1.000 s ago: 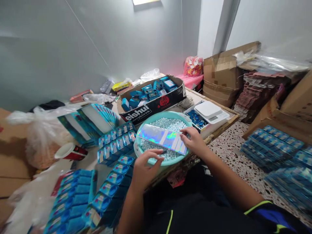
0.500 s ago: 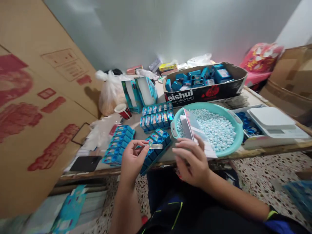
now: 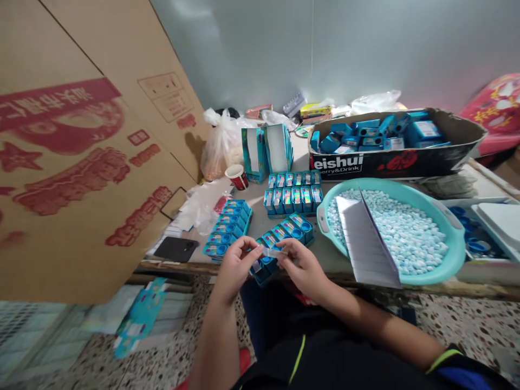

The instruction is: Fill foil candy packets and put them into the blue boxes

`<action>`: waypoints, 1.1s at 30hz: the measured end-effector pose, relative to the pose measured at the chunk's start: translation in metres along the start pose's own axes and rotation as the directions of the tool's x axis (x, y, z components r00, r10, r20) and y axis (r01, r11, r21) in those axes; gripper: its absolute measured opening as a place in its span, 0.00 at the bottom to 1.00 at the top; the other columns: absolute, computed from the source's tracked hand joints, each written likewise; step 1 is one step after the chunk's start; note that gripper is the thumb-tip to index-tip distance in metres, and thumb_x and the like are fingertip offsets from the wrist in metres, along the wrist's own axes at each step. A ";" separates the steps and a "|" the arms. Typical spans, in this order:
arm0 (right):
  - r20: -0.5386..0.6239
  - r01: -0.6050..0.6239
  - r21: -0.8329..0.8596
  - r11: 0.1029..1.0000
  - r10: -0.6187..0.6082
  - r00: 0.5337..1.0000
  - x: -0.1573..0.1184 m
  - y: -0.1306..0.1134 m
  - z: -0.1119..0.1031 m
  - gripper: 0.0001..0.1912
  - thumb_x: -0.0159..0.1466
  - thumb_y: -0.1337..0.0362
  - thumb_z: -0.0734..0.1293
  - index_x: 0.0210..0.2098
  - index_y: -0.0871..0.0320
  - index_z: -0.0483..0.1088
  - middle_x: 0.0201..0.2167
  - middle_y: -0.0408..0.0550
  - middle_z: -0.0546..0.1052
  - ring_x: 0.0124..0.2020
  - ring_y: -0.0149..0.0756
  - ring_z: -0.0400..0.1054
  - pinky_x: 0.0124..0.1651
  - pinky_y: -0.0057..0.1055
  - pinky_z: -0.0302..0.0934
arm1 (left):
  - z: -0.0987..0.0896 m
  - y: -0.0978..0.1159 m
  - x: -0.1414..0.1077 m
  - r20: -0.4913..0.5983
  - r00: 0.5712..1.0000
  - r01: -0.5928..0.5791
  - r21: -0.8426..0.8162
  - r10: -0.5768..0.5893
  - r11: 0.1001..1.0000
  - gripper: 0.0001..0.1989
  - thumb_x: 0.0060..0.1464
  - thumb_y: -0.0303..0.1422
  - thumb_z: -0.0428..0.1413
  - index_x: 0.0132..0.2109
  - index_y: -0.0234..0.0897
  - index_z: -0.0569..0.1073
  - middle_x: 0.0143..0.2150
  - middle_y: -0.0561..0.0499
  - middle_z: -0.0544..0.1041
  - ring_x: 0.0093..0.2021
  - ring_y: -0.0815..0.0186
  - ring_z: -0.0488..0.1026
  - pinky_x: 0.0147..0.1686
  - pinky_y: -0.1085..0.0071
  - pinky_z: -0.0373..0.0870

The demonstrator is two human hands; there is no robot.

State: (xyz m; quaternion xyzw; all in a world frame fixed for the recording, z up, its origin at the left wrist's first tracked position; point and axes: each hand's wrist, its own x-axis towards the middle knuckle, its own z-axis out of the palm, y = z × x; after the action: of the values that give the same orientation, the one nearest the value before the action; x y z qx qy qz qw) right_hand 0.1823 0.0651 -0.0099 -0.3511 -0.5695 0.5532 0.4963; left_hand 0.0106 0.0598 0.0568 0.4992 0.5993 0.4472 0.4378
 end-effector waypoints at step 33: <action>0.141 -0.128 -0.103 0.986 0.142 0.980 -0.013 0.006 0.004 0.13 0.68 0.53 0.65 0.32 0.52 0.60 0.27 0.42 0.73 0.28 0.37 0.71 0.32 0.32 0.63 | -0.023 -0.008 -0.010 0.008 0.995 -0.103 0.141 0.103 0.985 0.21 0.57 0.42 0.62 0.53 0.41 0.67 0.35 0.53 0.76 0.37 0.64 0.76 0.34 0.73 0.70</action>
State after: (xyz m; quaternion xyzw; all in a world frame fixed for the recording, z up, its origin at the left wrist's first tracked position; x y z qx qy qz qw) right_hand 0.1806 0.0526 -0.0181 -0.3696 -0.6048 0.5831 0.3970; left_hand -0.0126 0.0469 0.0547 0.5594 0.6025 0.4257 0.3779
